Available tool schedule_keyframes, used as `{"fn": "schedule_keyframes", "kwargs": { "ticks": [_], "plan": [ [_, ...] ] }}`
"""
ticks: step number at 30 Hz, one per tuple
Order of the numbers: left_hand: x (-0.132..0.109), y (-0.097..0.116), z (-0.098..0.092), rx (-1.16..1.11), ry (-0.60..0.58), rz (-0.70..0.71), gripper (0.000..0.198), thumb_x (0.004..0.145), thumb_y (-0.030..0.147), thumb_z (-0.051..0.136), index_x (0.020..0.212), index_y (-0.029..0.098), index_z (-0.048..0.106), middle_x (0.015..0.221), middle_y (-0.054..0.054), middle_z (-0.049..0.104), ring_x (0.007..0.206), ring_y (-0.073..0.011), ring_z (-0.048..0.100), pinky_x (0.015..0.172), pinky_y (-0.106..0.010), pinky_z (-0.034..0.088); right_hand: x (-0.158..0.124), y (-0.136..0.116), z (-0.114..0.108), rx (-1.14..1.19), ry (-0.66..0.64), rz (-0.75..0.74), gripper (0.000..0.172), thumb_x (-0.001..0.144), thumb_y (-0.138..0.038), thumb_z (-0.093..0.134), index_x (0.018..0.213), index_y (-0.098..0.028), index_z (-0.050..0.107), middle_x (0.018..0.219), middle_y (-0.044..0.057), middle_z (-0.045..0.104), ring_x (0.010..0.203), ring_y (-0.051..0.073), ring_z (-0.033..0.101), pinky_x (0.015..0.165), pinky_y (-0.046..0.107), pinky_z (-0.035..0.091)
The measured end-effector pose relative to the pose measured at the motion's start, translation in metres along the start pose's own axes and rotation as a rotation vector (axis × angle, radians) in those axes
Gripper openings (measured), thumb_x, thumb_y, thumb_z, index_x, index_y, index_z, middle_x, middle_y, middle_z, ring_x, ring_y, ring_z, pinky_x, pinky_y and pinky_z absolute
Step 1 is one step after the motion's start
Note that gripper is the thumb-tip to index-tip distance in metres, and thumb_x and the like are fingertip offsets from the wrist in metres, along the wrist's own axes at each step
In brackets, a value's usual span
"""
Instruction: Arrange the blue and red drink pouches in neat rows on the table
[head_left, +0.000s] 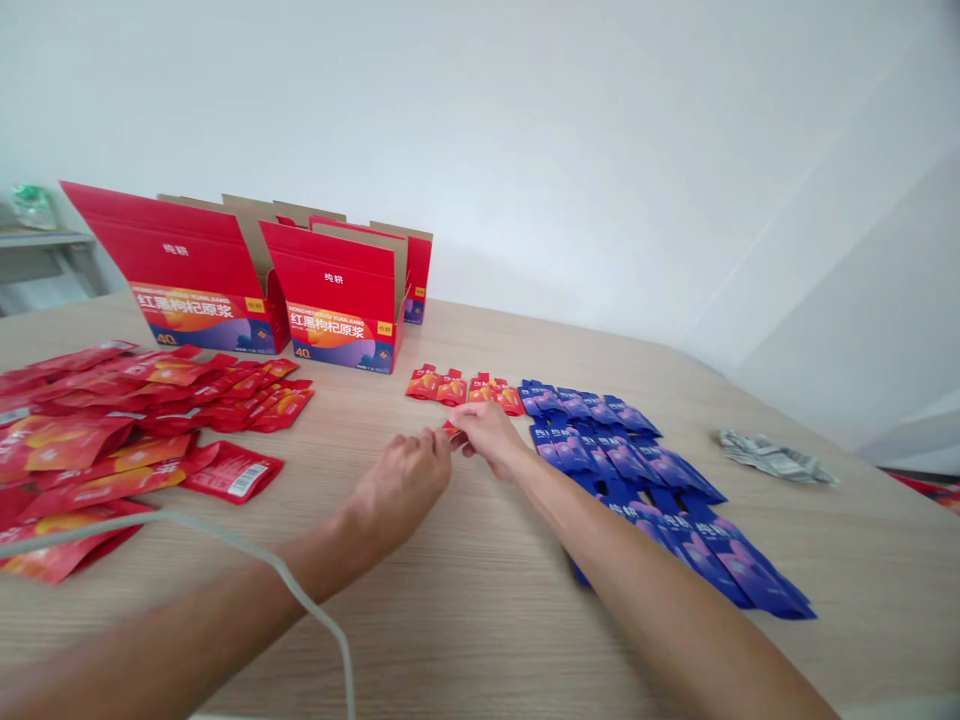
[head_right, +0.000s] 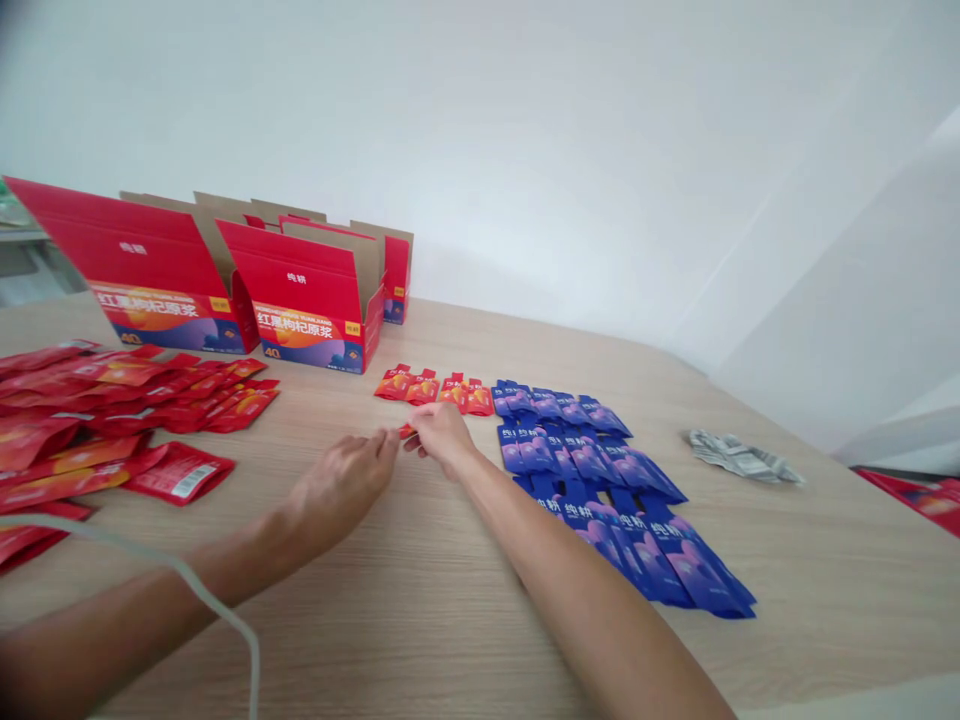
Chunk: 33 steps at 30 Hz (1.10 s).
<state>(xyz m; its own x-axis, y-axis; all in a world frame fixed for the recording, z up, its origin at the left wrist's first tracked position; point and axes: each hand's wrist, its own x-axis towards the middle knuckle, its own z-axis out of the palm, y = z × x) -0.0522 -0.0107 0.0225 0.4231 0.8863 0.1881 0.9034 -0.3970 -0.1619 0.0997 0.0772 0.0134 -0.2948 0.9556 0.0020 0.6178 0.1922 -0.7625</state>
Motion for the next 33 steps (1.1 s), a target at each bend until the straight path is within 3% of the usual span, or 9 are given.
{"fn": "schedule_keyframes", "kwargs": {
  "ticks": [2,4,8,12,17,21,23,27,33],
  "plan": [
    [0.004,0.026,0.011,-0.056,0.015,0.086,0.045,0.096,-0.002,0.043,0.135,0.004,0.067,0.116,-0.024,0.077,0.101,-0.0313,0.080,0.090,-0.042,0.065,0.001,0.016,-0.011,-0.010,0.024,0.038,0.020,0.105,-0.017,0.060,0.115,-0.010,0.076,0.088,0.010,0.081,0.065,0.014,0.074,0.055,0.021,0.054],
    [0.005,0.038,0.022,-0.183,0.023,0.159,0.043,0.099,0.009,0.052,0.140,0.006,0.065,0.127,-0.025,0.075,0.111,-0.0324,0.078,0.097,-0.044,0.065,-0.001,0.033,-0.028,-0.051,0.045,0.059,0.016,0.098,-0.012,0.069,0.111,-0.011,0.078,0.086,0.007,0.081,0.064,0.013,0.071,0.058,0.020,0.054],
    [0.013,0.041,0.041,-0.407,0.063,0.295,0.040,0.101,0.021,0.062,0.141,0.016,0.066,0.146,-0.018,0.071,0.135,-0.0298,0.069,0.116,-0.041,0.057,-0.003,0.059,-0.070,-0.199,0.052,0.063,0.008,0.089,-0.008,0.077,0.093,-0.014,0.081,0.084,0.005,0.081,0.074,0.014,0.074,0.071,0.021,0.055],
    [0.038,0.048,0.053,-0.441,0.062,0.328,0.030,0.107,0.017,0.055,0.132,0.017,0.072,0.138,-0.014,0.076,0.128,-0.0268,0.072,0.116,-0.039,0.056,0.007,0.070,-0.096,-0.363,0.068,0.054,0.010,0.087,-0.008,0.079,0.088,-0.016,0.083,0.085,0.005,0.082,0.081,0.017,0.076,0.080,0.024,0.057],
    [0.064,0.062,0.060,-0.417,0.085,0.301,0.026,0.110,0.020,0.053,0.127,0.016,0.072,0.127,-0.014,0.078,0.119,-0.0297,0.071,0.111,-0.045,0.057,0.020,0.076,-0.099,-0.522,0.079,0.055,0.013,0.092,-0.010,0.075,0.098,-0.016,0.085,0.098,0.008,0.084,0.091,0.018,0.080,0.086,0.024,0.058],
    [0.068,0.063,0.065,-0.403,0.092,0.270,0.027,0.111,0.020,0.050,0.127,0.016,0.071,0.129,-0.015,0.076,0.122,-0.0317,0.069,0.110,-0.049,0.056,0.019,0.072,-0.100,-0.641,0.054,0.035,0.021,0.096,-0.012,0.072,0.112,-0.018,0.084,0.107,0.008,0.085,0.101,0.019,0.080,0.092,0.025,0.057],
    [0.068,0.062,0.068,-0.405,0.090,0.260,0.027,0.111,0.022,0.052,0.130,0.017,0.070,0.133,-0.014,0.074,0.126,-0.0323,0.068,0.111,-0.049,0.055,0.013,0.064,-0.105,-0.712,0.020,0.008,0.020,0.097,-0.011,0.069,0.109,-0.018,0.083,0.108,0.010,0.084,0.106,0.021,0.079,0.096,0.027,0.056],
    [0.072,0.061,0.072,-0.418,0.088,0.262,0.029,0.110,0.020,0.052,0.133,0.018,0.070,0.136,-0.014,0.073,0.130,-0.0321,0.067,0.114,-0.049,0.054,-0.010,0.043,-0.113,-0.826,-0.121,-0.092,0.020,0.100,-0.014,0.064,0.094,-0.018,0.082,0.098,0.013,0.082,0.105,0.027,0.078,0.097,0.032,0.052],
    [0.078,0.064,0.073,-0.450,0.117,0.257,0.034,0.109,0.019,0.052,0.139,0.018,0.069,0.139,-0.018,0.073,0.131,-0.0326,0.069,0.114,-0.053,0.056,-0.036,0.029,-0.101,-0.863,-0.329,-0.177,0.025,0.103,-0.012,0.059,0.096,-0.017,0.082,0.102,0.013,0.082,0.094,0.024,0.077,0.083,0.028,0.049]
  ]
}}
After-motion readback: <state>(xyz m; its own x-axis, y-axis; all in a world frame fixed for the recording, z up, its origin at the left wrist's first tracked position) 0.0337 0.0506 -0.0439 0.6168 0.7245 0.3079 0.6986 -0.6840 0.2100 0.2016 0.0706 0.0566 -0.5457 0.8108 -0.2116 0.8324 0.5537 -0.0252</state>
